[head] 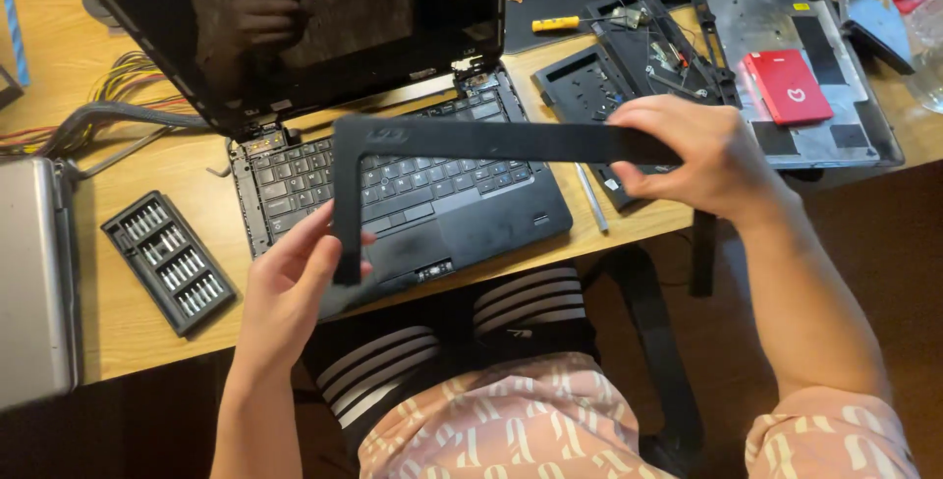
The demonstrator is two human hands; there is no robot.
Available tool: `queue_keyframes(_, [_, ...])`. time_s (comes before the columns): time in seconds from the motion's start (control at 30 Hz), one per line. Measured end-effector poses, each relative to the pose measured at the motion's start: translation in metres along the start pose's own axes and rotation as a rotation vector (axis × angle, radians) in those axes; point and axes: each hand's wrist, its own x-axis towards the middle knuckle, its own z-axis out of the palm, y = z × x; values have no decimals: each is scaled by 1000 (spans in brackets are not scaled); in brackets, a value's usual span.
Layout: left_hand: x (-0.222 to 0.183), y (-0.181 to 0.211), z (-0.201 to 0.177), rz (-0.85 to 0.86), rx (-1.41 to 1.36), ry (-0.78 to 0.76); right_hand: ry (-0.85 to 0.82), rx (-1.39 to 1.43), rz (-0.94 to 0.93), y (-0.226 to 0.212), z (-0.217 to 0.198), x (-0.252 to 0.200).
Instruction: Disassembling and repairing a laptop computer.
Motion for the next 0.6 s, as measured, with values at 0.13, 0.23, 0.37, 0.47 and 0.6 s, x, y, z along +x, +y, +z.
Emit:
queue_keyframes(0.13, [-8, -3, -14, -98, -55, 65, -9, -37, -103, -11, 10, 23])
queue_keyframes(0.23, [-12, -2, -18, -64, -57, 146, 59, -43, -123, -6, 20, 32])
queue_keyframes(0.37, [-15, -10, -28, -57, -105, 304, 124, 241, 260, 6, 41, 28])
queue_keyframes(0.47, [-15, -14, -33, -25, -51, 338, 93, 853, 427, 16, 62, 25])
queue_keyframes(0.6, [-14, -9, -34, -4, 57, 394, 41, 898, 526, 16, 85, 36])
